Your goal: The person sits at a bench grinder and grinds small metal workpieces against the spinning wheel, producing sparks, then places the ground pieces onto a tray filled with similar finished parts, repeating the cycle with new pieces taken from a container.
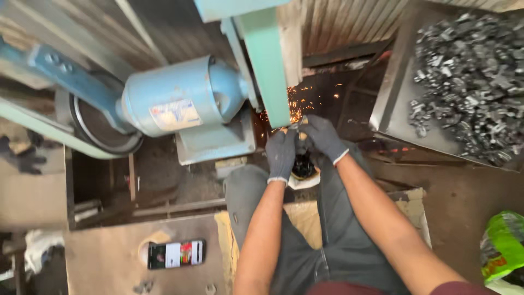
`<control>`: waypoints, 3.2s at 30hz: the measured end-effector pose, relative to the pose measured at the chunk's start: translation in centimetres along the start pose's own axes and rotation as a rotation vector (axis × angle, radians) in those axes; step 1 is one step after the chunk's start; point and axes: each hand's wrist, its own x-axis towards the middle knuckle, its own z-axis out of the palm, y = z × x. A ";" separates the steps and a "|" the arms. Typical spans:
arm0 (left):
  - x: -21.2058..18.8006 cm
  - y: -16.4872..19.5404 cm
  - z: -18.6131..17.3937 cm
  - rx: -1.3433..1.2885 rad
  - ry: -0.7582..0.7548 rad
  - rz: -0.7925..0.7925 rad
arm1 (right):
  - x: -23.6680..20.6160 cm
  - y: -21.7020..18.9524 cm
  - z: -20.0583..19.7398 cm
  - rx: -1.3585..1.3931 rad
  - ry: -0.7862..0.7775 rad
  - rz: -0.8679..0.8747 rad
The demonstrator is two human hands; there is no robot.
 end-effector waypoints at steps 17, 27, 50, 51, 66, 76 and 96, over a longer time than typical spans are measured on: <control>-5.1 4.6 -6.0 -0.368 -0.151 0.085 | -6.7 -3.4 0.2 0.524 -0.144 0.272; -0.9 -1.0 -2.7 0.112 -0.055 -0.099 | -2.0 -1.1 1.9 0.140 -0.122 0.065; -1.3 2.7 -1.5 -0.166 -0.055 -0.290 | -1.7 -3.0 1.0 0.460 -0.046 0.265; -1.2 2.7 -1.5 -0.098 -0.016 -0.201 | -1.7 -3.0 1.1 0.426 -0.052 0.273; -4.1 4.2 -1.9 0.465 -0.374 0.132 | -8.9 6.4 -18.6 -0.891 0.691 0.155; -4.1 4.8 0.1 0.298 -0.371 0.448 | -9.6 2.6 -14.9 -0.005 0.738 0.149; -10.0 3.5 -4.5 -0.253 -0.478 0.250 | -13.7 -5.2 -2.6 0.175 0.155 -0.113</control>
